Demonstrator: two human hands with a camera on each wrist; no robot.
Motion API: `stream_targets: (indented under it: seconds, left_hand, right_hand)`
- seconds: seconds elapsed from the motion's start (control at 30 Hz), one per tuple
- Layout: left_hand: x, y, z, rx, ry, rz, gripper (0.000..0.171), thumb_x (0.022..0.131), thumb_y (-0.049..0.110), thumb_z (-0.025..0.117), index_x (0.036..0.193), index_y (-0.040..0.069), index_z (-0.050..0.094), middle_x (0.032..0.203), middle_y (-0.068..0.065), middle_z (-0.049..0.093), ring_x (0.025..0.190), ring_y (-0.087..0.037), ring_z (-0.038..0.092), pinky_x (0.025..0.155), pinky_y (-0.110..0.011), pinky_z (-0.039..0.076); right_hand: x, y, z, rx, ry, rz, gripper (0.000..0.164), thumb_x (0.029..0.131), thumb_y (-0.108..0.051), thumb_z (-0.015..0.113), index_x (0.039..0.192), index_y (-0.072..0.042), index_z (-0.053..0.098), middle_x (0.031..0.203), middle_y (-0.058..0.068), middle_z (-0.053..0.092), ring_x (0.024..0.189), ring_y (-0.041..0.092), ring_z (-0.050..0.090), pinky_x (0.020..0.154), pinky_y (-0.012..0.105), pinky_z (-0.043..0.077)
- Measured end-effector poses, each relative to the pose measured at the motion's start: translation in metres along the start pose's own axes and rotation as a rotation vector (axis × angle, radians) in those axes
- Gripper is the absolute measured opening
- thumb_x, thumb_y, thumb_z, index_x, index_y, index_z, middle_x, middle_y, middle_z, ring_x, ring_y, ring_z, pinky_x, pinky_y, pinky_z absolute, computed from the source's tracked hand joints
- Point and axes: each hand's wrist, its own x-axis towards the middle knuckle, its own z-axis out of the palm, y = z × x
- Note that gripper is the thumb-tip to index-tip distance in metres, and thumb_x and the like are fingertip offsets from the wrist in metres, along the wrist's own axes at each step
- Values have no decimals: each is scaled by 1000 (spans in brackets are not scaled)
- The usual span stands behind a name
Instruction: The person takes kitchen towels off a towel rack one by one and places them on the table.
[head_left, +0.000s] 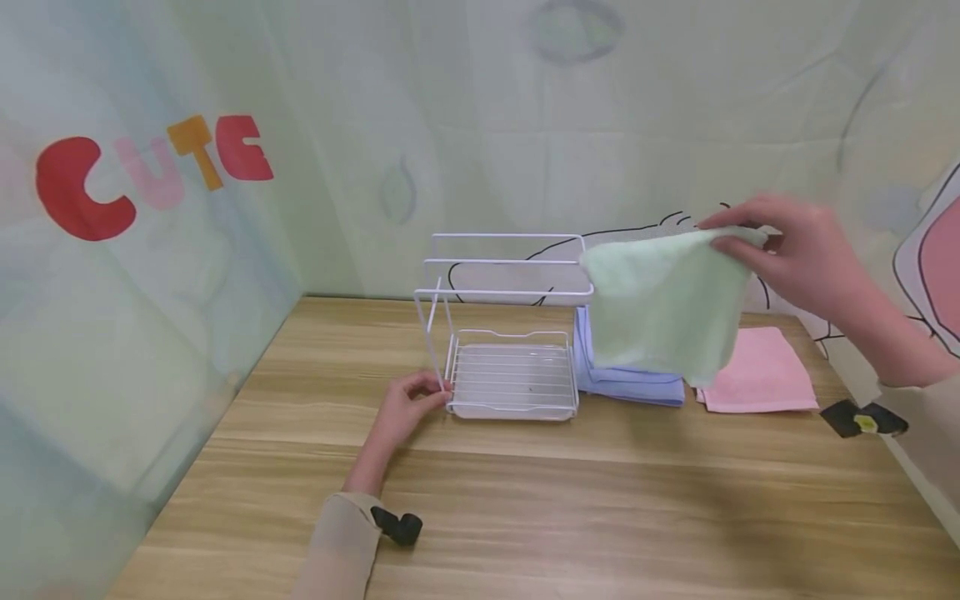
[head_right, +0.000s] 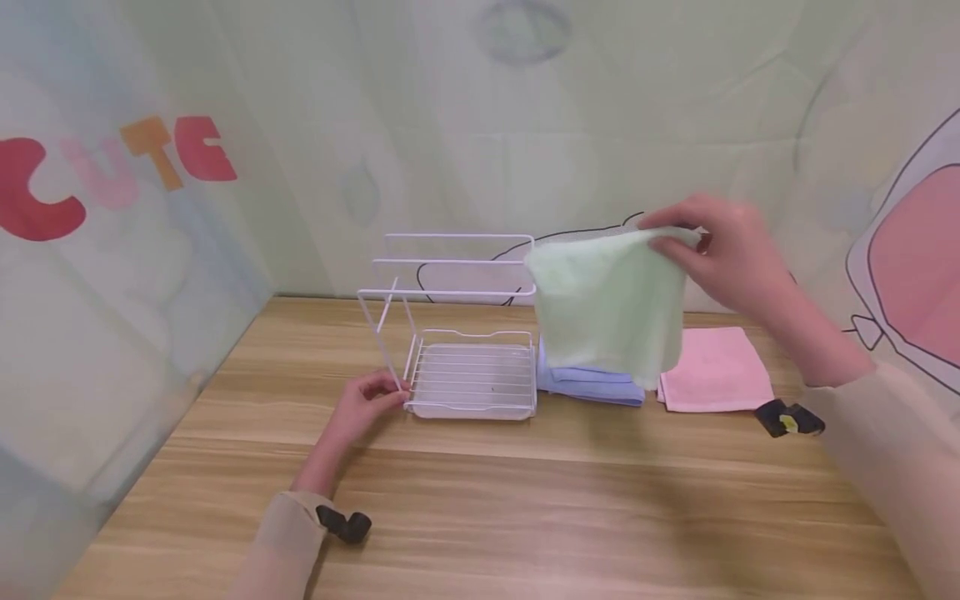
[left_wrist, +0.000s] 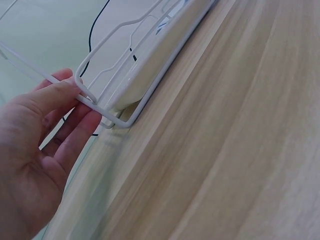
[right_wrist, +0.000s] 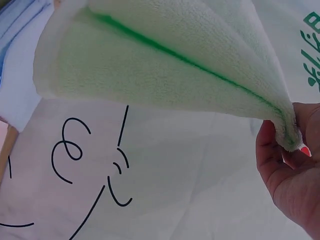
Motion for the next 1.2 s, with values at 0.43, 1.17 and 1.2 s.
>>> stream_targets:
  seconds: [0.43, 1.17, 1.2]
  left_hand:
    - [-2, 2, -4, 7, 5, -24, 16, 84, 0, 72, 99, -7, 69, 96, -26, 70, 78, -4, 62, 75, -18, 58]
    - [-3, 1, -8, 1, -13, -11, 17, 85, 3, 73, 100, -4, 69, 98, -26, 70, 81, -5, 62, 77, -18, 57]
    - [-3, 1, -8, 1, -13, -17, 16, 85, 3, 73, 100, -4, 69, 98, -27, 70, 81, -5, 62, 77, -18, 57]
  right_hand:
    - [-30, 7, 8, 32, -62, 11, 33, 83, 3, 75, 109, -17, 75, 103, -39, 61, 87, -15, 55, 64, 1, 46]
    - [-99, -5, 54, 502, -371, 195, 24, 90, 2, 67, 113, -5, 70, 106, -17, 72, 91, -2, 66, 68, 18, 57]
    - [-104, -1, 58, 516, -392, 210, 24, 91, 0, 67, 113, -4, 70, 107, -17, 72, 94, -2, 65, 70, 18, 56]
